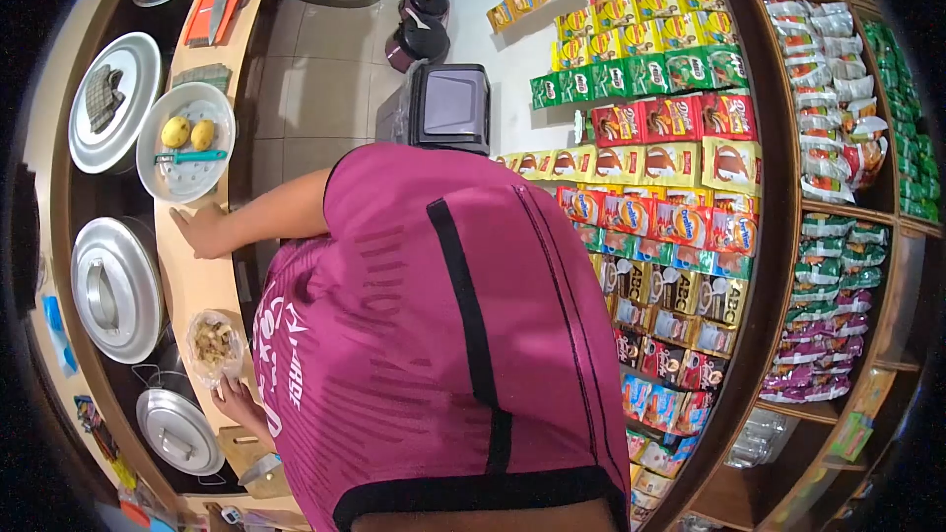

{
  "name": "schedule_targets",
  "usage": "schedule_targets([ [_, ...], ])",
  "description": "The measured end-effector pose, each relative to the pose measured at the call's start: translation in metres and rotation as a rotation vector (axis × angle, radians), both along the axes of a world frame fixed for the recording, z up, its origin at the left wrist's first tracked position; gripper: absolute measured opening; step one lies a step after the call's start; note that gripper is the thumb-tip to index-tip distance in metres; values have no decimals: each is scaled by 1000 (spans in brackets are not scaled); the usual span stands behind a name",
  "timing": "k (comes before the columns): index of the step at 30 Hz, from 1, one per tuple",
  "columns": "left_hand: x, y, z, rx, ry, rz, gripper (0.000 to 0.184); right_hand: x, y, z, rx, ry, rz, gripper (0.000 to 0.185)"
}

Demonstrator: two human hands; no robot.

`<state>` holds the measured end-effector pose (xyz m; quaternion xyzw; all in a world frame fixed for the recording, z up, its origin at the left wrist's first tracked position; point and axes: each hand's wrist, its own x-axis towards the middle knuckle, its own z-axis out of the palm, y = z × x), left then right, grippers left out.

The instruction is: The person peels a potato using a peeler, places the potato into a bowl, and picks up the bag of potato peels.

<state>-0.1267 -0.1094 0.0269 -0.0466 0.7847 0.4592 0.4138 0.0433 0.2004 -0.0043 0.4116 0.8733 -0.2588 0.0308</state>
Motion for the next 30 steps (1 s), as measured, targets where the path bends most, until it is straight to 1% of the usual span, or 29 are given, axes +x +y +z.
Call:
schedule_targets([
  [2, 0, 2, -1, -20, -8, -21, 56, 6, 10, -8, 121, -24, 5, 102],
  [3, -1, 3, -1, -15, -8, -41, 55, 7, 11, -6, 117, -25, -7, 102],
  [5, -4, 2, -4, -12, -5, -68, 55, 5, 15, -2, -57, -63, 81, 102],
  [6, -9, 0, -9, -10, 8, -99, 54, 6, 12, -2, -60, -63, 73, 102],
  [8, -19, -5, -25, -6, 17, -132, 54, 3, -1, 0, -123, -84, 263, 98],
  [9, -23, -6, -30, 14, 40, -116, 57, 2, -9, -2, -105, -38, 330, 93],
  [10, -26, -10, -34, 33, 63, -99, 60, 1, -17, -4, -107, -38, 331, 93],
  [11, -30, -14, -39, 31, 64, -97, 60, 0, -26, -6, -114, -7, 380, 85],
  [12, -27, -9, -33, 36, 44, -68, 61, -1, -33, -7, -121, 24, 431, 78],
  [13, -25, -8, -28, 42, 24, -36, 61, -2, -37, -9, -123, 26, 436, 78],
  [15, -24, -13, -28, 51, 20, -30, 61, 0, -44, -14, -19, 26, 522, 69],
  [16, -25, -14, -30, 64, 14, -32, 61, 0, -44, -16, -17, 25, 526, 69],
  [18, -31, -22, -43, 73, 47, -57, 60, 0, -43, -21, 118, 49, 601, 64],
  [19, -33, -26, -49, 78, 77, -86, 59, 1, -42, -23, 120, 49, 606, 64],
  [21, -34, -31, -51, 89, 61, -77, 58, 2, -39, -26, 149, 42, 694, 36],
  [22, -31, -32, -48, 97, 45, -70, 57, 7, -37, -27, 150, 39, 699, 36],
  [24, -26, -25, -37, 75, 14, -41, 57, 19, -37, -27, 222, 239, 745, 19],
  [26, -19, -15, -23, 53, -9, -15, 57, 23, -34, -18, 243, 229, 797, 17],
  [28, -13, -11, -15, 28, 42, -27, 57, 23, -36, -21, 260, 223, 849, 15],
  [30, -15, -11, -15, 44, 47, -25, 57, 24, -35, -27, 321, 321, 1077, 12],
])
